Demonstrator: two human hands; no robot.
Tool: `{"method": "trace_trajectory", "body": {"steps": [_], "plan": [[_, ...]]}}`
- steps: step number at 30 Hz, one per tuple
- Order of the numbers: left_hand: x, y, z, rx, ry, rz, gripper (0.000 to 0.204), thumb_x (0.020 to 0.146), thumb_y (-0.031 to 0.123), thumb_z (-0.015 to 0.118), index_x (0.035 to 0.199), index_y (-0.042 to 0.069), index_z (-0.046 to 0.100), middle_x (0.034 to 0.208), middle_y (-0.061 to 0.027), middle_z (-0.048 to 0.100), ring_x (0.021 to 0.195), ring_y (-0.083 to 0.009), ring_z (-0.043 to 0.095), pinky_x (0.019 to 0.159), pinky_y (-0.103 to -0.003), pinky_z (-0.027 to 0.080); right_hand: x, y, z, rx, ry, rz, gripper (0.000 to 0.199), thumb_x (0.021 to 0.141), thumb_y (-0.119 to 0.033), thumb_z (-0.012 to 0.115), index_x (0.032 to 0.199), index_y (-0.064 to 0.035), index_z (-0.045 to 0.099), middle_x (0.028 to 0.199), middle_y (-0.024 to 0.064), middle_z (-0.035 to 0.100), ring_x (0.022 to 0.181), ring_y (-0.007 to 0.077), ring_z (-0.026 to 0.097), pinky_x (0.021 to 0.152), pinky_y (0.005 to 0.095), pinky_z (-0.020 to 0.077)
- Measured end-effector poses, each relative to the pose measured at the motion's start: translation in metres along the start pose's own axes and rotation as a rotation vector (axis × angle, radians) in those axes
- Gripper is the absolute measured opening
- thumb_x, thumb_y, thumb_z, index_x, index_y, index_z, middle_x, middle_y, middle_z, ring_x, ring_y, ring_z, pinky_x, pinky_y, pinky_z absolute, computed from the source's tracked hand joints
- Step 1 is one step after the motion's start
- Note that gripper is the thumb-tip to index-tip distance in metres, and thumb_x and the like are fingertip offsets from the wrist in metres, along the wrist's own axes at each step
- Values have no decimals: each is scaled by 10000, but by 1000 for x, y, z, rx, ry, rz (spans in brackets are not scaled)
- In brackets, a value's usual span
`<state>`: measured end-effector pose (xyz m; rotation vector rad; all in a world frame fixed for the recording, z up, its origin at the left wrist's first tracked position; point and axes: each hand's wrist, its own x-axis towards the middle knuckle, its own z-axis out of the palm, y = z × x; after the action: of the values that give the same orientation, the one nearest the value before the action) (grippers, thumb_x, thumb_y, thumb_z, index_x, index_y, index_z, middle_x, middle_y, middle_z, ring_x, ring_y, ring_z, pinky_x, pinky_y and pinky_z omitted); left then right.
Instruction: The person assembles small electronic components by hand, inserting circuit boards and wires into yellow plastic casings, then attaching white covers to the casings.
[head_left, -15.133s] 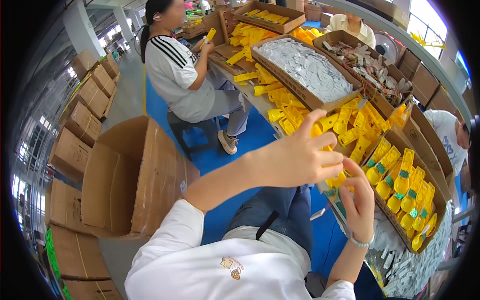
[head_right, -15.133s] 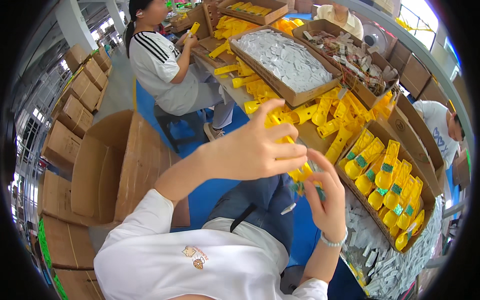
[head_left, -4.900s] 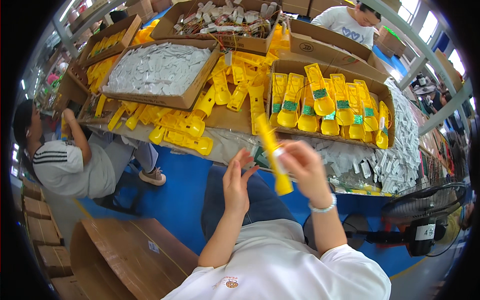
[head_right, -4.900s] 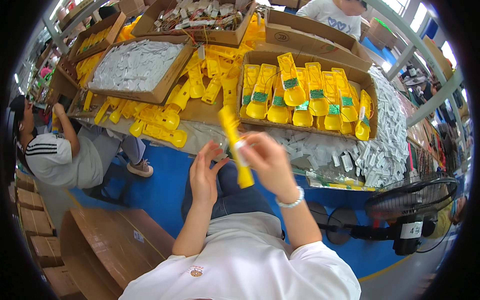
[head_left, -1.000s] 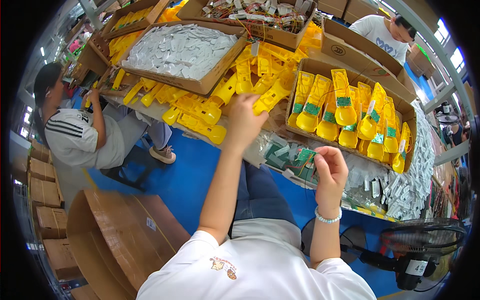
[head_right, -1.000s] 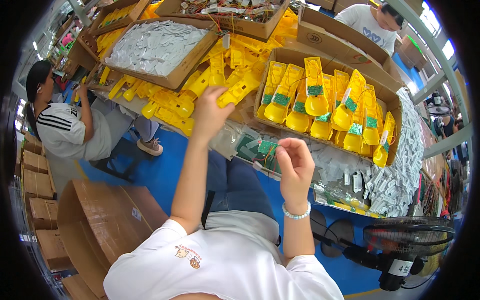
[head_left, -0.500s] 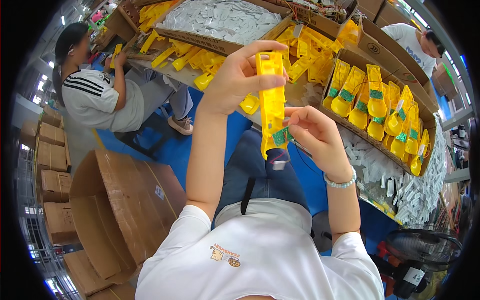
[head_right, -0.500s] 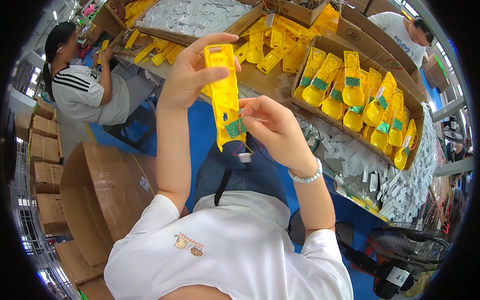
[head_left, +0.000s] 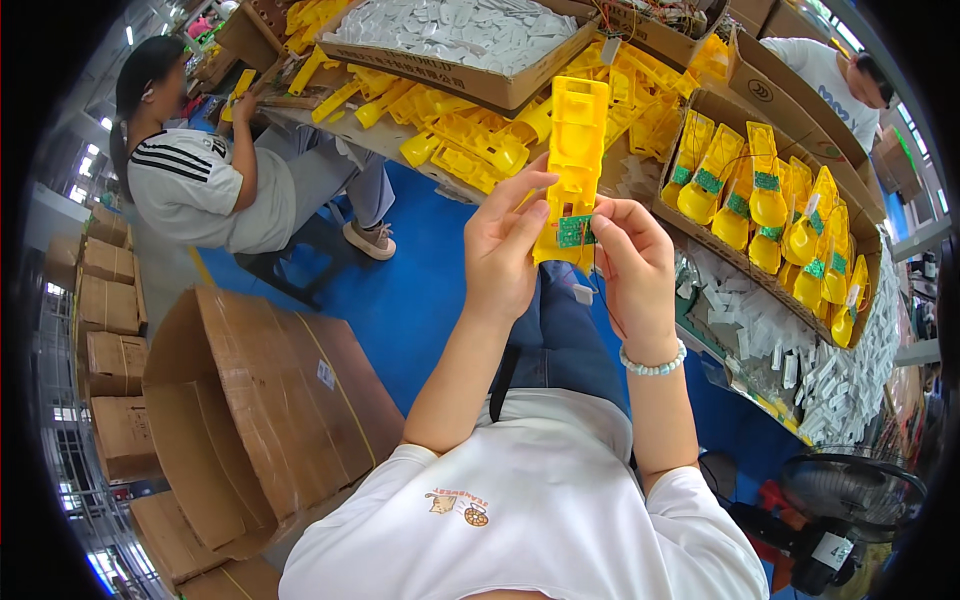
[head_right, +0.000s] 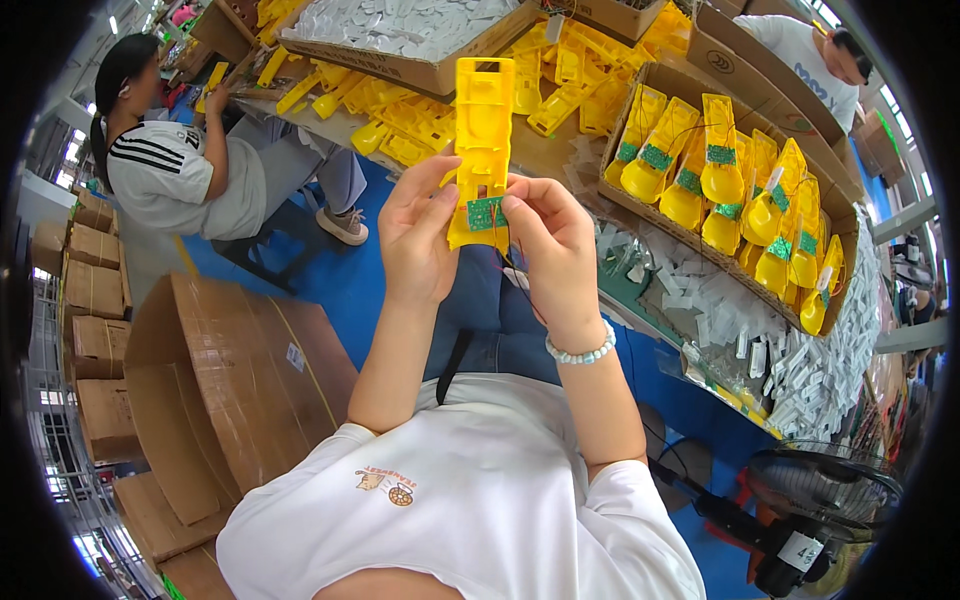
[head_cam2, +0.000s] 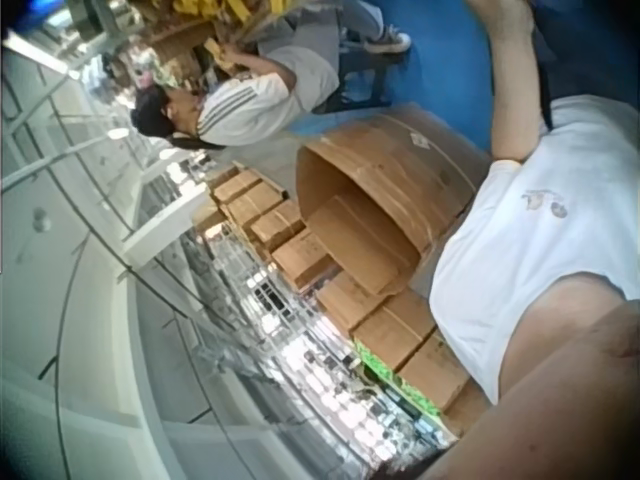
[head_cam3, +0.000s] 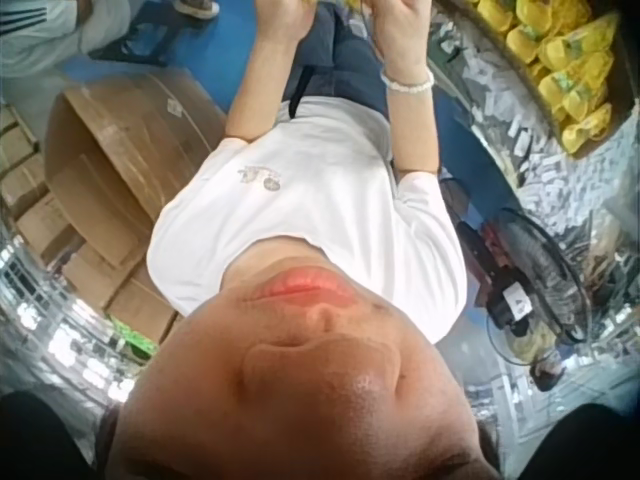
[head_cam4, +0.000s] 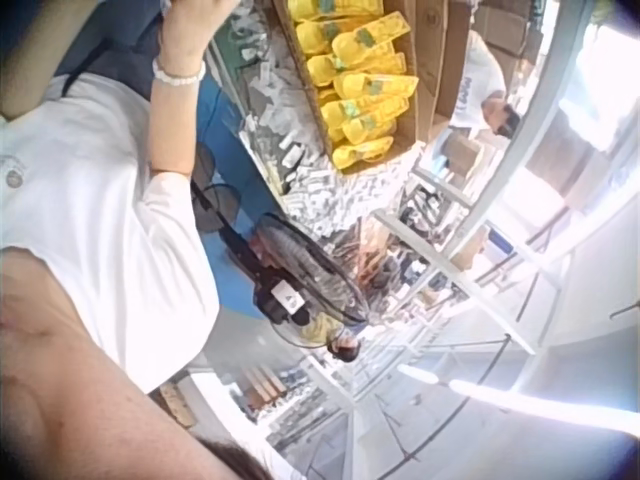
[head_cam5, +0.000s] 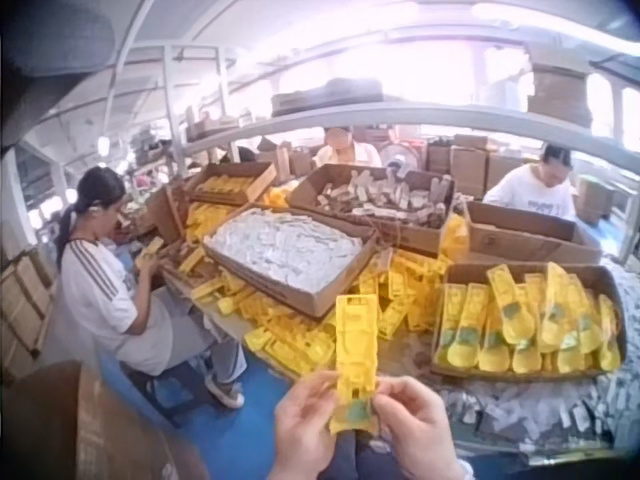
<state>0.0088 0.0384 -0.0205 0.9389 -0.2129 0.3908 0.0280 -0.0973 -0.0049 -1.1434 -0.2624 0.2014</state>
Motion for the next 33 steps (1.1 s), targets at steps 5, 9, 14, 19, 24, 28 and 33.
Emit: {"method": "trace_trajectory", "body": {"steps": [5,9,14,19,24,28,33], "plan": [[-1,-7,5,37,21,45,270,935,-36,456,1165,-51,597,1416,-184,421,1251,-257,488,1024,-354,426,-1,7,8,126,59,-64,115,931,-51,560,1010,33,565,1023,51,627,896,77,579,788,215,486],[-5,-12,2,240,20,132,265,947,-11,452,1150,-41,620,1415,-191,430,1272,-258,474,1034,-335,400,-3,14,4,-124,114,-205,104,931,-43,559,1004,29,547,1025,75,623,934,105,593,823,239,500],[-10,-10,4,477,15,162,259,954,12,482,1167,-53,614,1409,-194,432,1270,-248,467,1038,-339,392,-8,13,4,-255,145,-247,102,931,-40,559,1009,25,543,1022,90,627,934,114,601,779,248,522],[-13,-4,7,638,-11,208,245,958,43,501,1147,-48,629,1382,-209,474,1251,-248,493,1031,-328,392,-10,11,3,-285,156,-232,102,922,-38,577,991,33,552,985,84,634,916,112,617,736,250,545],[-15,-1,9,718,-24,221,243,948,34,504,1134,-47,637,1365,-223,490,1232,-257,515,1013,-328,409,-10,15,-1,-275,155,-221,112,914,-38,592,986,38,553,967,85,639,903,113,620,734,251,545],[-14,0,9,762,-59,231,240,941,28,506,1123,-47,644,1355,-223,499,1220,-251,524,1005,-326,415,-11,17,-3,-231,159,-222,121,908,-40,604,980,42,551,970,84,640,908,114,620,750,245,534],[-14,-5,6,776,-39,296,221,926,30,521,1092,-27,656,1301,-215,551,1119,-281,604,905,-325,490,-11,15,-9,-218,150,-208,129,905,-49,619,985,34,560,959,71,641,908,105,617,777,233,512]]}}
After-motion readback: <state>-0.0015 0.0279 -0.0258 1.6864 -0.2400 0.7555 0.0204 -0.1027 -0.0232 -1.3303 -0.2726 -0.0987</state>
